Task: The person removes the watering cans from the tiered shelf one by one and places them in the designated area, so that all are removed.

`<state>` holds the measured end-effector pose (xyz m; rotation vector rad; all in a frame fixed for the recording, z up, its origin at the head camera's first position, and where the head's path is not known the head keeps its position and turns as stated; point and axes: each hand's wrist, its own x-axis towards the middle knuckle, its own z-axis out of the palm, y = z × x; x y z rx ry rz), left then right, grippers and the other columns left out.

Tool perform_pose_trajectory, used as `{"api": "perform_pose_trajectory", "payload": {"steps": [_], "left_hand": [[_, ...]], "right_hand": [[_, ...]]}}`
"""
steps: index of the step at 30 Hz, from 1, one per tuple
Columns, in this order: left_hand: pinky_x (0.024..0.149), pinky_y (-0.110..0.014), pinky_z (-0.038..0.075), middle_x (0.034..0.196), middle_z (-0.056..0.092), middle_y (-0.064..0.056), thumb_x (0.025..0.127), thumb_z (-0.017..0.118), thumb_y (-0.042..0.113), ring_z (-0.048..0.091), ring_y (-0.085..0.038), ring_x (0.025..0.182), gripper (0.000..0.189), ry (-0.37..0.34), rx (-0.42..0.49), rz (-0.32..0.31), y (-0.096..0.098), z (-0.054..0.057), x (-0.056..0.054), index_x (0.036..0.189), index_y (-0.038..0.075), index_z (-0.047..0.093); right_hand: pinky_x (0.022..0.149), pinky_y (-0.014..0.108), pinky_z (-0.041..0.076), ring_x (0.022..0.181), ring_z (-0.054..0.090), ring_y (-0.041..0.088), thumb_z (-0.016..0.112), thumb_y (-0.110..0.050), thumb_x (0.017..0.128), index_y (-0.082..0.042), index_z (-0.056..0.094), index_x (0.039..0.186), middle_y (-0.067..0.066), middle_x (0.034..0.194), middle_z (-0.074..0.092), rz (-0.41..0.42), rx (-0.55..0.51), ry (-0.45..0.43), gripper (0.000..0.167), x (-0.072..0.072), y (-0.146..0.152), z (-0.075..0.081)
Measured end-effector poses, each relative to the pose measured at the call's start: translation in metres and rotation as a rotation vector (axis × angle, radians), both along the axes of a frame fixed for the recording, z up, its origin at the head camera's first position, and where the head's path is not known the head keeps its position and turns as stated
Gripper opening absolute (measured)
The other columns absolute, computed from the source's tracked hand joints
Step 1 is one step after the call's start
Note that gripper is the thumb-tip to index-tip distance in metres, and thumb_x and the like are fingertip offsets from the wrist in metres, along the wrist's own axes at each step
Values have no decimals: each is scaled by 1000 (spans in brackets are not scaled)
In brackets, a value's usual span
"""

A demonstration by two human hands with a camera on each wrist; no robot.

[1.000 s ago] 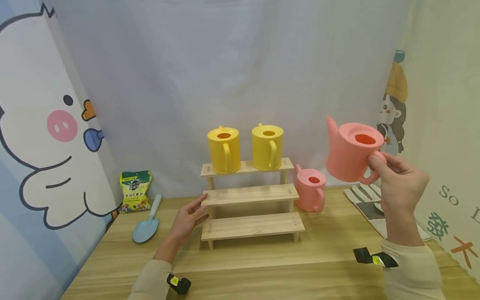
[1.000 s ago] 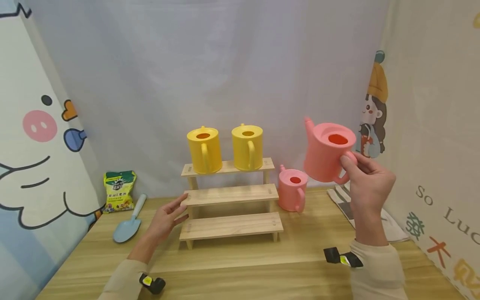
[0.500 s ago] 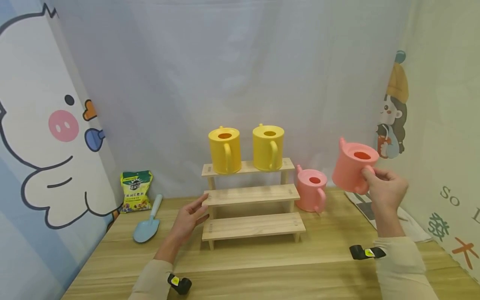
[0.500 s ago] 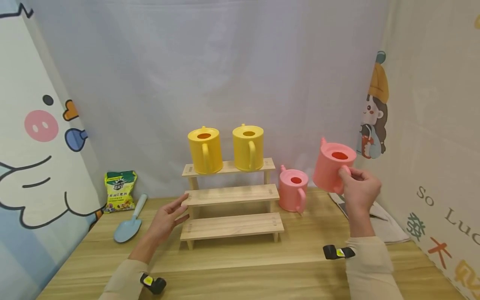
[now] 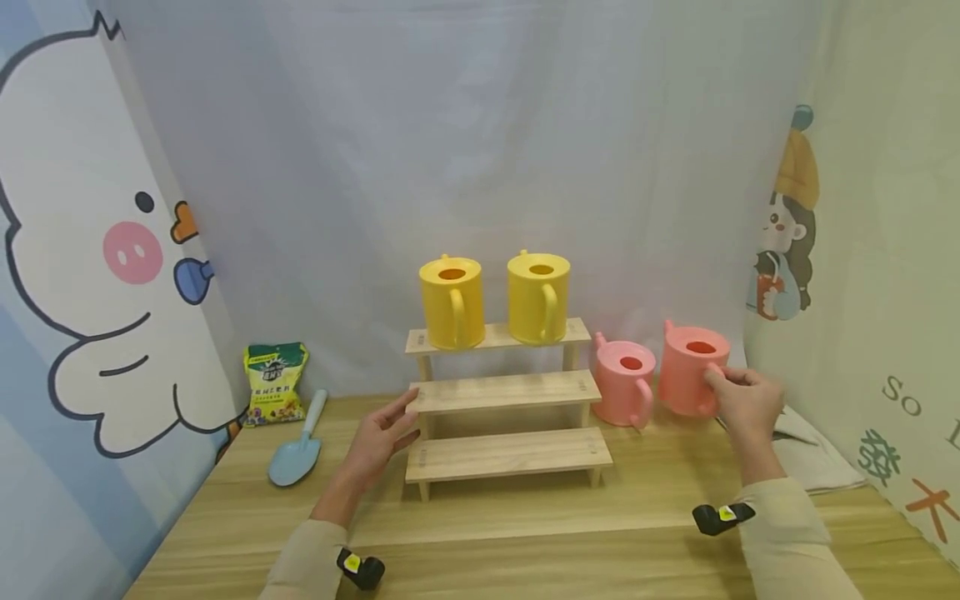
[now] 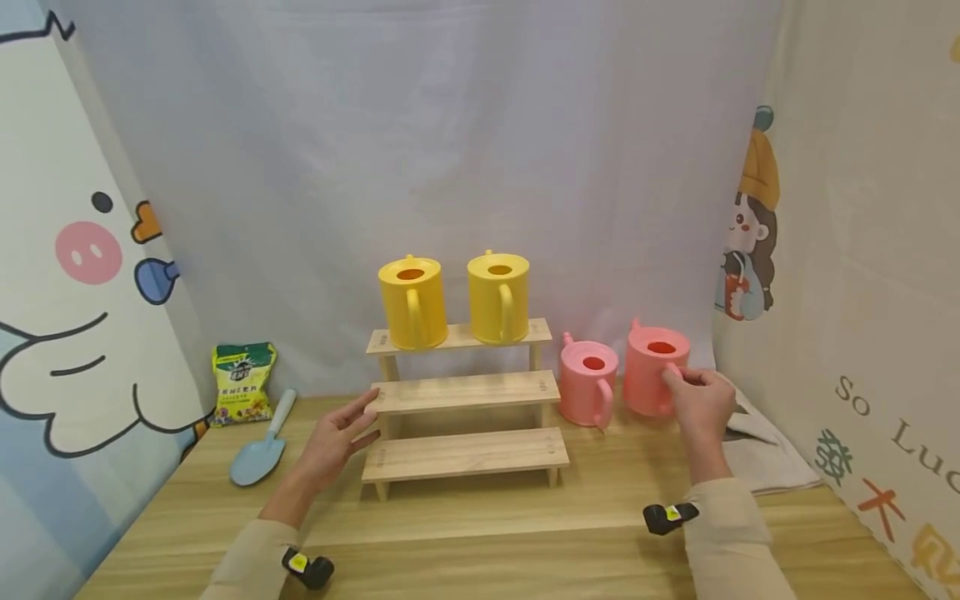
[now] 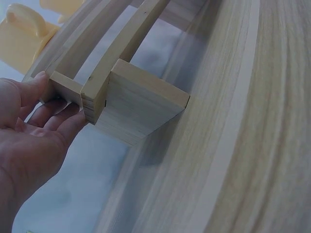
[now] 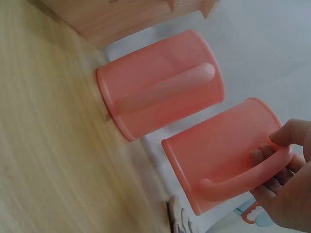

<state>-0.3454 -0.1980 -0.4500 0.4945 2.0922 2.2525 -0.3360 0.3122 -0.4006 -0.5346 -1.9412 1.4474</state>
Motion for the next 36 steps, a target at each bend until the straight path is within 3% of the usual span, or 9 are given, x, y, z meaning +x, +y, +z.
{"api": "perform_pose_trajectory", "payload": {"steps": [8, 11, 18, 26, 29, 33, 36], "left_hand": [[112, -52, 38, 163, 19, -17, 105, 54, 13, 14, -33, 150, 53, -17, 4, -1, 0, -1, -1, 154, 1, 36], [112, -52, 38, 163, 20, -17, 105, 54, 13, 15, -33, 150, 53, -14, 4, -1, 0, 0, -1, 154, 1, 37], [111, -51, 39, 163, 21, -16, 106, 53, 13, 14, -33, 150, 52, -9, -6, 4, -1, 0, 0, 154, 1, 36], [113, -55, 36, 163, 20, -17, 105, 53, 13, 14, -33, 150, 53, -15, 5, -2, 1, 1, 0, 154, 1, 36], [113, -55, 35, 163, 20, -16, 105, 54, 13, 14, -33, 150, 53, -14, 1, -3, 0, 1, 0, 154, 2, 36], [113, -55, 35, 163, 20, -16, 105, 53, 12, 14, -34, 150, 52, -18, 3, -3, 0, 0, -1, 154, 2, 36], [113, -55, 34, 163, 19, -17, 105, 53, 12, 13, -34, 150, 52, -19, 5, -5, 0, 0, 0, 154, 1, 36]], "right_hand": [[65, 19, 44, 91, 53, 14, 76, -33, 88, 6, 72, 112, -3, 87, 66, 29, -18, -129, 46, -6, -4, -20], [68, 22, 44, 93, 53, 16, 76, -31, 87, 6, 72, 113, 3, 93, 68, 30, -40, -138, 46, -7, -4, -23], [70, 25, 43, 89, 54, 17, 78, -24, 86, 9, 73, 106, -7, 75, 64, 38, -23, -116, 39, -10, -6, -27], [68, 25, 43, 88, 52, 18, 77, -23, 86, 9, 72, 105, -7, 76, 63, 43, -21, -125, 37, -10, -6, -27], [70, 27, 44, 93, 53, 20, 77, -22, 86, 10, 71, 109, 3, 84, 67, 55, -14, -150, 40, -8, -7, -25], [77, 37, 47, 104, 54, 30, 76, -28, 88, 12, 68, 117, 24, 111, 67, 80, 14, -195, 50, -5, -8, -18], [79, 37, 49, 109, 55, 33, 75, -31, 89, 11, 65, 123, 28, 125, 62, 88, 11, -221, 55, -2, -9, -11]]}}
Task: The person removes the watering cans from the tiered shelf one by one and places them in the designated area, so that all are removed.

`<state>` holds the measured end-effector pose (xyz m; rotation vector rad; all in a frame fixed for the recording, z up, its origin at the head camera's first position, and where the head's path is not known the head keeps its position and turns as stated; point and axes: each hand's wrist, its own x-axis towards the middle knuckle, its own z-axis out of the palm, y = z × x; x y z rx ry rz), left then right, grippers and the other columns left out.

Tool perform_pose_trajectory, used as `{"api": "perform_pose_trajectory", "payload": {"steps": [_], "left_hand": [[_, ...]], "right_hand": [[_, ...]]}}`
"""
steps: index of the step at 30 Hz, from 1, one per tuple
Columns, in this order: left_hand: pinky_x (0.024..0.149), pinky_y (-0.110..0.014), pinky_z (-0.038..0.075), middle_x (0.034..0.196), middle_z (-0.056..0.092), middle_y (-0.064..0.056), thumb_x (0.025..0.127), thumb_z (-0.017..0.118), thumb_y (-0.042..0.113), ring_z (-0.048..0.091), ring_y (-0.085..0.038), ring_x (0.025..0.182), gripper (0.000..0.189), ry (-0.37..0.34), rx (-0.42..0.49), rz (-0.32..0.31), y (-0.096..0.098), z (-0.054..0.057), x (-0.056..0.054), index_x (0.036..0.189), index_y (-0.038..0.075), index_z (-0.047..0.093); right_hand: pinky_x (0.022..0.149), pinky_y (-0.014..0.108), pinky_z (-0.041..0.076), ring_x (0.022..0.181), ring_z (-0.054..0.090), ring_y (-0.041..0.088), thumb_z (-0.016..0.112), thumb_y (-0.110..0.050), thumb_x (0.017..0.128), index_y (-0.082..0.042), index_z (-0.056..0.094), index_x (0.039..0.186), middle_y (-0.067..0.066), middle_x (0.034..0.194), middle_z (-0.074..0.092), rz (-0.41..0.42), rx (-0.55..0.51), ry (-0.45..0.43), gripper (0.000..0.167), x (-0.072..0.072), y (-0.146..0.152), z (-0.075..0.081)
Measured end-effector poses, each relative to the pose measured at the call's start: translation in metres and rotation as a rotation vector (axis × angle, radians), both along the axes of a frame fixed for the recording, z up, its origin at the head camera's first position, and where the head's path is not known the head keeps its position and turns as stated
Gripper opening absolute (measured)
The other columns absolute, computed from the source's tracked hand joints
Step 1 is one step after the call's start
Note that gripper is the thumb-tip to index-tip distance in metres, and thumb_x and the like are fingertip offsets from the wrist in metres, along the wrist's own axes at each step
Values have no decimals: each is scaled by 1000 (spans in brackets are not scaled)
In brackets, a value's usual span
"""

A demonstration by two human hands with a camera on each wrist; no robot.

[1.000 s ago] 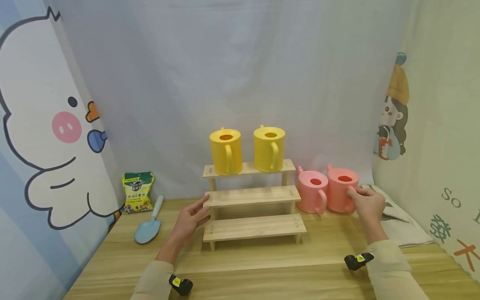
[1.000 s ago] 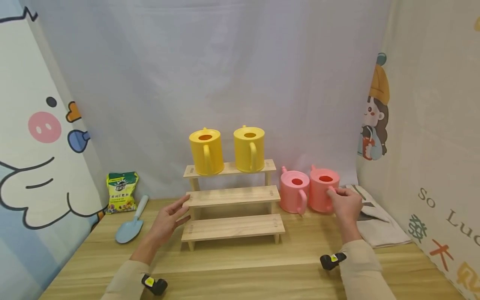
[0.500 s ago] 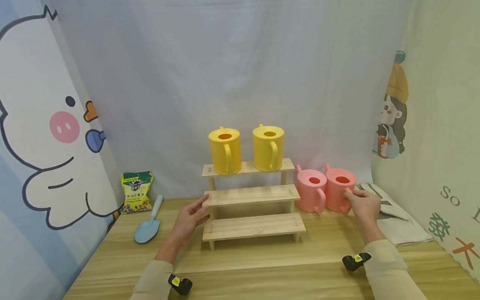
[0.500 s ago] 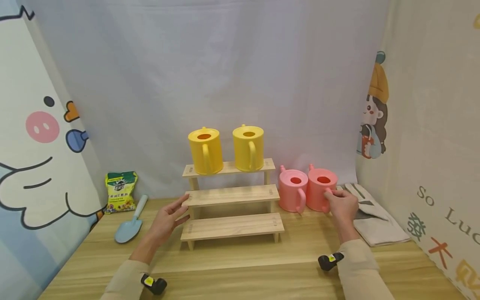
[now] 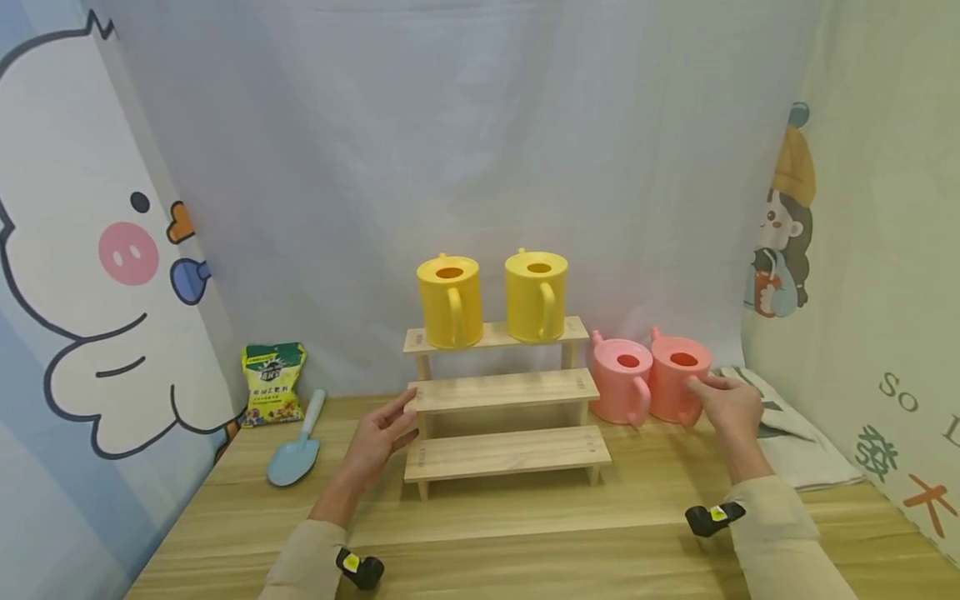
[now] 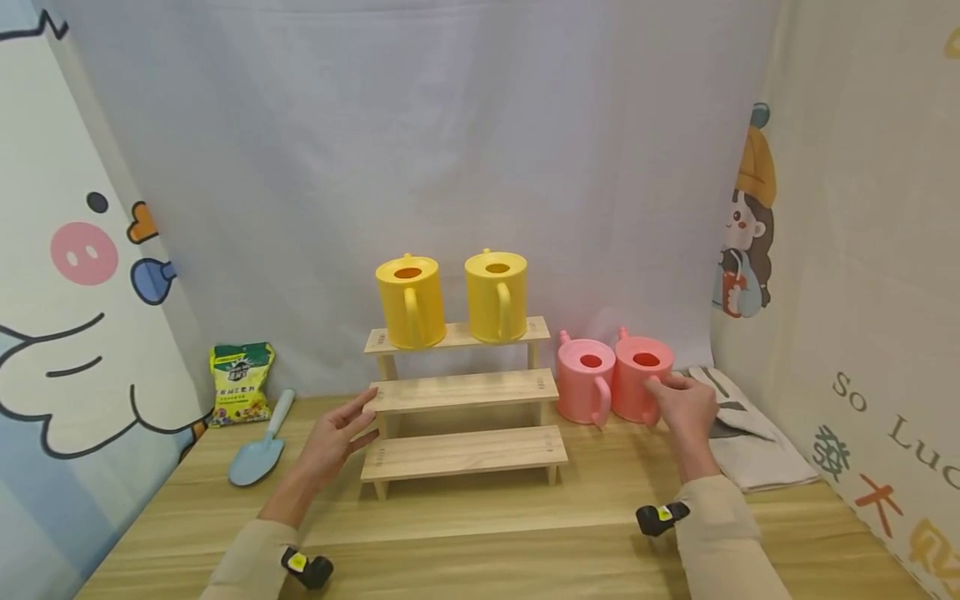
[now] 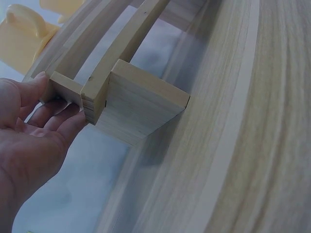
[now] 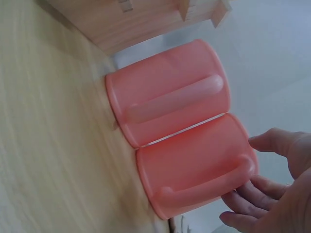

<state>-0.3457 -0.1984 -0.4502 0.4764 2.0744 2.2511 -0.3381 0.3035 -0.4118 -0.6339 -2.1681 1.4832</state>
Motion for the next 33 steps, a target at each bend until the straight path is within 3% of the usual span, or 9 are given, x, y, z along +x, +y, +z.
{"api": "perform_pose_trajectory", "payload": {"steps": [5, 8, 12, 18, 24, 29, 33], "left_hand": [[113, -52, 37, 163, 19, -16, 106, 53, 13, 13, -33, 150, 52, -4, -8, 1, 0, 1, 1, 154, 3, 36], [112, -50, 38, 164, 18, -15, 106, 52, 13, 12, -32, 150, 52, -5, -13, 2, 1, 3, 2, 155, 3, 36], [112, -49, 39, 164, 18, -15, 106, 52, 12, 12, -33, 151, 52, -2, -12, 0, 0, 4, 3, 155, 3, 35], [113, -52, 37, 164, 18, -15, 106, 52, 11, 11, -33, 151, 52, -10, -2, -4, 0, 4, 3, 154, 2, 35], [113, -51, 37, 164, 18, -16, 106, 53, 14, 12, -34, 150, 54, 9, -18, -17, 0, 7, 0, 155, 2, 34], [111, -51, 40, 163, 19, -16, 106, 54, 15, 14, -35, 150, 54, 19, -39, -1, -1, 5, 0, 155, 3, 35], [112, -53, 38, 163, 19, -16, 105, 55, 16, 14, -35, 150, 55, 18, -30, 3, -1, 1, 1, 155, 3, 35]], "right_hand": [[61, 21, 48, 100, 57, 27, 75, -32, 88, 7, 66, 124, 23, 122, 63, -38, -6, 31, 54, 6, -1, 15], [58, 16, 46, 91, 58, 18, 73, -34, 88, 3, 67, 126, 20, 121, 65, -53, 4, 72, 53, 12, -4, 27], [62, 13, 48, 79, 60, 5, 73, -36, 88, 0, 67, 128, 20, 123, 67, -49, 6, 132, 54, 18, -14, 43], [78, 18, 57, 93, 62, 12, 75, -38, 89, -2, 65, 132, 17, 127, 66, 4, -36, 152, 56, 26, -35, 59], [72, 13, 52, 88, 63, 6, 79, -33, 86, -1, 70, 122, 6, 105, 71, 48, -27, 244, 49, 31, -48, 64], [74, 12, 52, 89, 62, 1, 79, -31, 87, 0, 71, 119, -4, 98, 71, 140, 15, 337, 46, 37, -64, 67], [78, 11, 53, 90, 65, 1, 80, -20, 88, 4, 70, 118, -1, 99, 73, 239, -17, 418, 41, 39, -81, 72]]}}
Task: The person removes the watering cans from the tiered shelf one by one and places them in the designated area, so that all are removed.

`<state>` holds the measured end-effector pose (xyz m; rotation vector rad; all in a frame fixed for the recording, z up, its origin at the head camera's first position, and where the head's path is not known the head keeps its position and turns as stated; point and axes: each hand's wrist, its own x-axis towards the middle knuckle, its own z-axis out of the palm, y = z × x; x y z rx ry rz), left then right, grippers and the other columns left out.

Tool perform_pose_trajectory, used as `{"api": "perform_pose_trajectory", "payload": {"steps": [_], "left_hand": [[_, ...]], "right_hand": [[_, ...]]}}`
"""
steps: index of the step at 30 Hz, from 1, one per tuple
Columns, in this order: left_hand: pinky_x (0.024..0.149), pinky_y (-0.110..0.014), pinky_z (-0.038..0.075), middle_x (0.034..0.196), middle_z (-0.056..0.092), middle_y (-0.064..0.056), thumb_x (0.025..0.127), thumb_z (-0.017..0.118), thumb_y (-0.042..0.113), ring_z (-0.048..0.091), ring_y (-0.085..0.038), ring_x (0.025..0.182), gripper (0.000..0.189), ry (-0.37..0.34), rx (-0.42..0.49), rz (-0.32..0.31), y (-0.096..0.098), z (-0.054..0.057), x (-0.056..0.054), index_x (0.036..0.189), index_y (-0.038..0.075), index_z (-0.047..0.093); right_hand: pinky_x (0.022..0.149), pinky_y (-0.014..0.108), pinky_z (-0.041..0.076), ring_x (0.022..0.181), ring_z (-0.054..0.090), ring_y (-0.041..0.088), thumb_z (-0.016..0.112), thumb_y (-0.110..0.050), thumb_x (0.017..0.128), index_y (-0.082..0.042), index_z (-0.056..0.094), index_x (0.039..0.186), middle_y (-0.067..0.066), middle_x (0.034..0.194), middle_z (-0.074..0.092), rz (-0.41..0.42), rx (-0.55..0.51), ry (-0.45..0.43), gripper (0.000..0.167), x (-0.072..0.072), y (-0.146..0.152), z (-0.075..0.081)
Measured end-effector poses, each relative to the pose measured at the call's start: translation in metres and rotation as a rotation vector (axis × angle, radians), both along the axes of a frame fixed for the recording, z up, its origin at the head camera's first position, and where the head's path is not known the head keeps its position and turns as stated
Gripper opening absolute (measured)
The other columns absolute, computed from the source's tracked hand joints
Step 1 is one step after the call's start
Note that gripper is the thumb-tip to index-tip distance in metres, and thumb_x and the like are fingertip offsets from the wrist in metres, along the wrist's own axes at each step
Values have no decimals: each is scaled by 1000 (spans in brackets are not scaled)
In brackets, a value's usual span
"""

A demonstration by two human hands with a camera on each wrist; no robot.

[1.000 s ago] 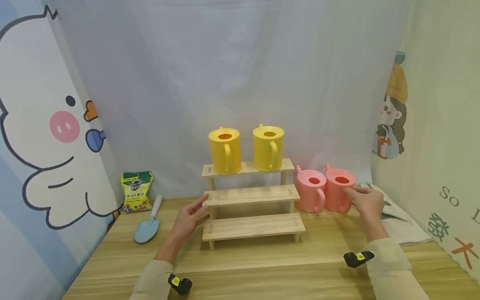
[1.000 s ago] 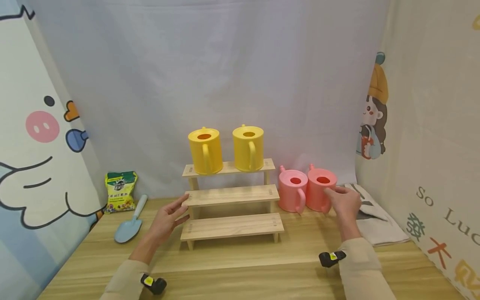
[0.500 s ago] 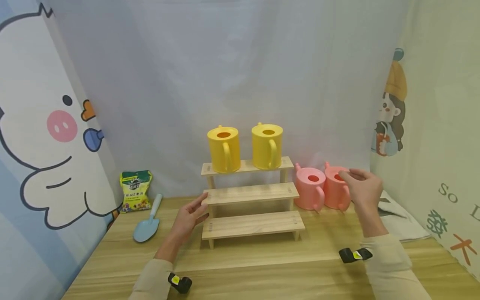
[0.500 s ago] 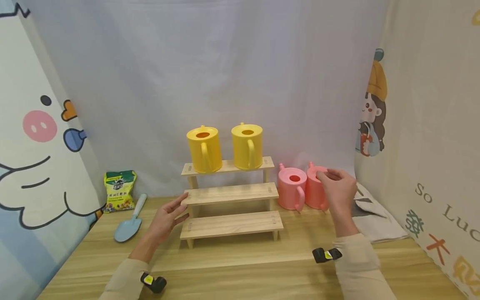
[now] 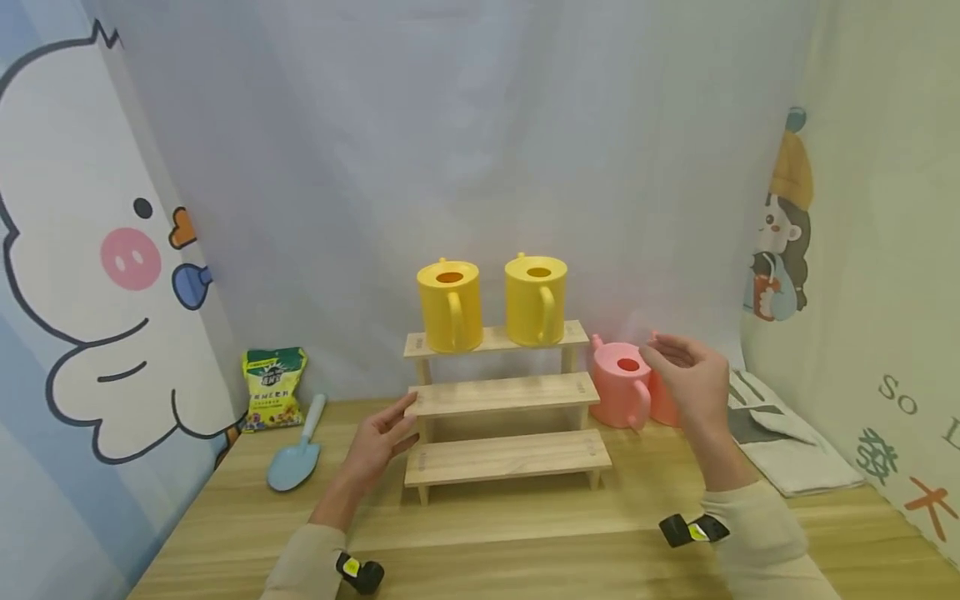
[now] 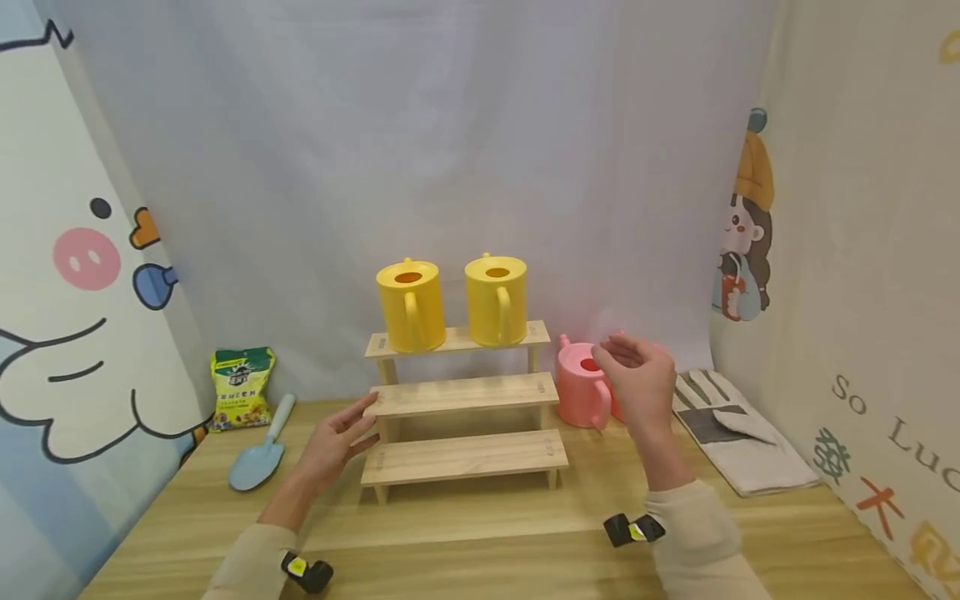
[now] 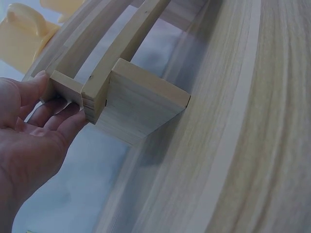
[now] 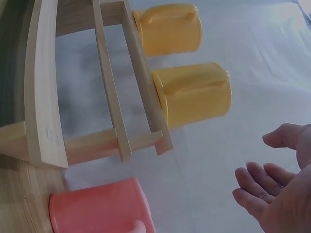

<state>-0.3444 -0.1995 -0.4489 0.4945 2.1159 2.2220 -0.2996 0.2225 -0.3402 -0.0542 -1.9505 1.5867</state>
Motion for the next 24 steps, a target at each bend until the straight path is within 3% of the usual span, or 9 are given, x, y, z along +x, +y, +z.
{"api": "perform_pose_trajectory", "payload": {"steps": [5, 9, 12, 18, 24], "left_hand": [[112, -51, 39, 164, 19, -13, 105, 55, 18, 13, -33, 151, 55, -1, 7, 0, -2, -3, 1, 155, 5, 36], [111, -48, 40, 164, 19, -12, 105, 55, 17, 13, -31, 151, 55, 4, 2, 8, -7, -1, 1, 155, 6, 35], [111, -48, 40, 164, 19, -13, 105, 55, 17, 14, -32, 150, 55, 11, 2, 9, -8, 1, 0, 155, 6, 36], [111, -49, 40, 163, 20, -15, 105, 54, 14, 14, -33, 150, 54, 16, 17, -12, -2, 1, -2, 154, 2, 36], [110, -50, 40, 163, 20, -16, 105, 54, 12, 15, -32, 150, 53, 9, 21, -8, 0, -1, 0, 154, 1, 36]], "right_hand": [[79, 14, 55, 93, 68, 8, 79, -18, 89, 4, 69, 118, 14, 108, 73, 111, 66, 74, 38, -6, -26, 2], [88, 33, 59, 96, 70, 23, 77, -16, 89, 3, 71, 113, 16, 106, 73, 143, 201, 152, 31, -20, -53, 8], [89, 49, 58, 96, 70, 31, 75, -9, 87, 6, 71, 110, 20, 105, 72, 147, 235, 204, 28, -31, -72, 15], [83, 51, 58, 90, 71, 37, 77, -6, 84, 11, 70, 105, 24, 99, 72, 83, 286, 284, 28, -50, -91, 24], [78, 47, 61, 86, 71, 36, 78, -10, 84, 11, 71, 103, 24, 95, 72, 59, 277, 249, 29, -60, -102, 28]]}}
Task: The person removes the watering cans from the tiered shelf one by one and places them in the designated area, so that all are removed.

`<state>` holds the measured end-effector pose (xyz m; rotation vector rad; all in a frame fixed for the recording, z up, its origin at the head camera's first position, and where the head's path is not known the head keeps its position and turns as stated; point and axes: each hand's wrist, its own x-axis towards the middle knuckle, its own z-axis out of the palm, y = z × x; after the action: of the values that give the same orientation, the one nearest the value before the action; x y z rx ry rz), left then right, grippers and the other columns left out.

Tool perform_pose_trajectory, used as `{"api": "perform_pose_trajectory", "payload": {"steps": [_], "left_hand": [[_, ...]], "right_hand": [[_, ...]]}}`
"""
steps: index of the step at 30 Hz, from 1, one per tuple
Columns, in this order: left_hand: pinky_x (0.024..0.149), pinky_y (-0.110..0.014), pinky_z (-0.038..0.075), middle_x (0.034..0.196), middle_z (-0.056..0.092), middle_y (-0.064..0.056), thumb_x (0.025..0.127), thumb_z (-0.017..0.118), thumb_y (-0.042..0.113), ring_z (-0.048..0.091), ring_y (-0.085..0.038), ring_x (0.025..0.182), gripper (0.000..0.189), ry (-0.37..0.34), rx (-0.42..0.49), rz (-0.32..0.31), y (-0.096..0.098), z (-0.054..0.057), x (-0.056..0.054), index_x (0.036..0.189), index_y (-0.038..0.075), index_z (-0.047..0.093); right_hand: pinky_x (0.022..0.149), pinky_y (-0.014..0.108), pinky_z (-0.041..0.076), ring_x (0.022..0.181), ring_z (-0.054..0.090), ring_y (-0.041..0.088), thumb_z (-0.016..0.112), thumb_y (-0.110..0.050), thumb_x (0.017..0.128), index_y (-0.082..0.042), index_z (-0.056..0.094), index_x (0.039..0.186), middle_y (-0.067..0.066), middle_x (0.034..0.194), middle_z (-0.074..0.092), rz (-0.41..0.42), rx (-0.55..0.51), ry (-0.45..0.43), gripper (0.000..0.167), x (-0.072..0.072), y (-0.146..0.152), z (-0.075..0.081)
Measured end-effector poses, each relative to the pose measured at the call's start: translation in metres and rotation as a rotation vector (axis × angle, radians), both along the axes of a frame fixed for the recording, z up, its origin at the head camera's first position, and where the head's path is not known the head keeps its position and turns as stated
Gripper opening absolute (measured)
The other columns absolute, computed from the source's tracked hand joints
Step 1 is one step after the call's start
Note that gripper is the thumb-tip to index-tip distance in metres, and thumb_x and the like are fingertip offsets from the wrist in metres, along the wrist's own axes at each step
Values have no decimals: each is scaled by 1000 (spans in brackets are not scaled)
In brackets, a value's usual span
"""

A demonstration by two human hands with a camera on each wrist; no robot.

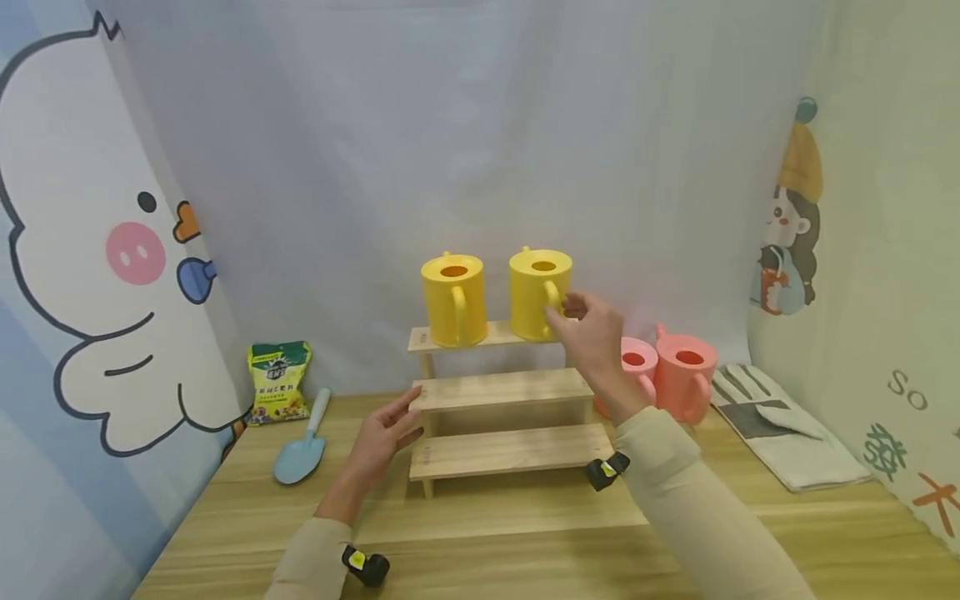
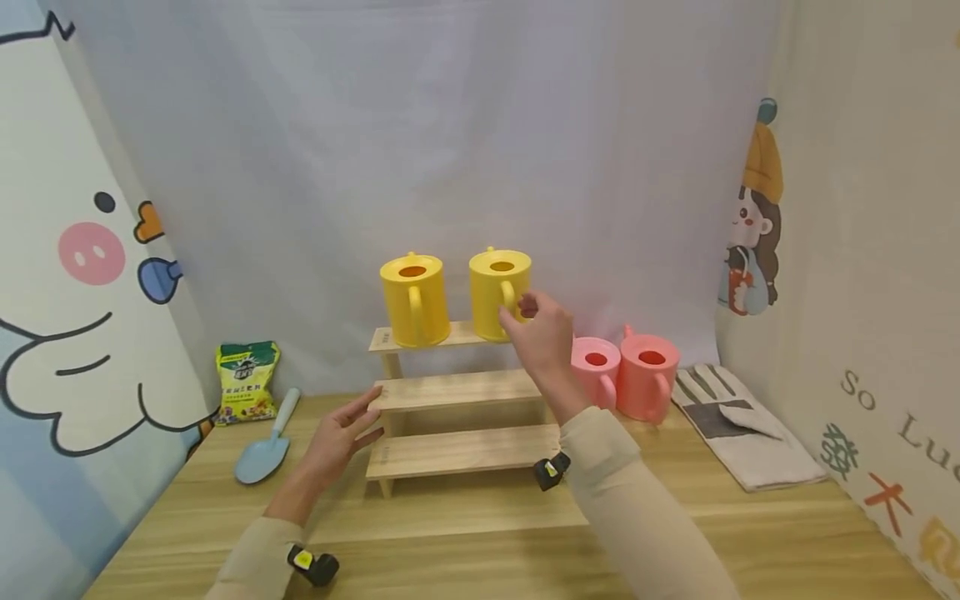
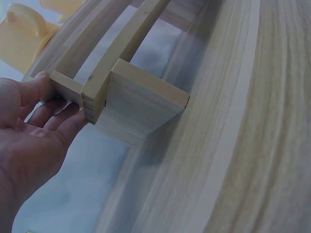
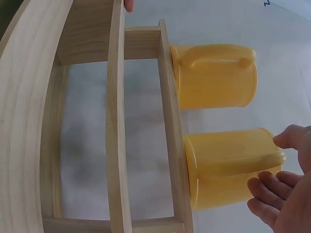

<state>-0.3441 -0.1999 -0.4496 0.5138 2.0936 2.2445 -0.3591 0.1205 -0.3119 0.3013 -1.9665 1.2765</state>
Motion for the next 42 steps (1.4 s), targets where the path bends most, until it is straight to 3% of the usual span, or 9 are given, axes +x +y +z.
{"api": "perform_pose_trajectory", "payload": {"steps": [6, 14, 22, 35, 42], "left_hand": [[111, -50, 40, 163, 20, -15, 105, 54, 12, 14, -33, 150, 53, -15, -1, 1, 0, 0, 2, 154, 2, 37], [111, -49, 40, 163, 19, -15, 105, 54, 13, 13, -32, 151, 53, -12, 10, 8, 0, 1, 0, 154, 3, 36], [111, -49, 40, 163, 20, -15, 105, 55, 14, 15, -33, 150, 54, -16, 6, -1, 1, -1, -2, 154, 2, 36], [111, -49, 40, 163, 20, -16, 105, 54, 12, 15, -33, 150, 53, -10, 3, 19, -1, 0, -2, 154, 1, 36], [111, -47, 41, 164, 20, -13, 105, 55, 14, 15, -31, 150, 53, -11, -5, 2, -1, -1, -1, 154, 4, 37]], "right_hand": [[75, 43, 62, 84, 72, 33, 79, -13, 84, 10, 71, 104, 22, 93, 73, -47, -25, -46, 31, -8, -9, 3], [66, 40, 62, 75, 71, 31, 78, -15, 84, 8, 73, 97, 20, 85, 73, -117, -33, -32, 27, -19, -19, 14], [66, 41, 61, 72, 70, 31, 74, -11, 84, 8, 74, 93, 20, 82, 73, -187, -84, -14, 21, -23, -25, 14], [60, 34, 55, 68, 65, 29, 70, -8, 86, 8, 74, 86, 19, 77, 71, -179, -120, -6, 17, -24, -28, 12], [64, 33, 56, 71, 64, 28, 69, -8, 86, 7, 74, 87, 18, 80, 71, -146, -210, -39, 16, -21, -23, 10]]}}
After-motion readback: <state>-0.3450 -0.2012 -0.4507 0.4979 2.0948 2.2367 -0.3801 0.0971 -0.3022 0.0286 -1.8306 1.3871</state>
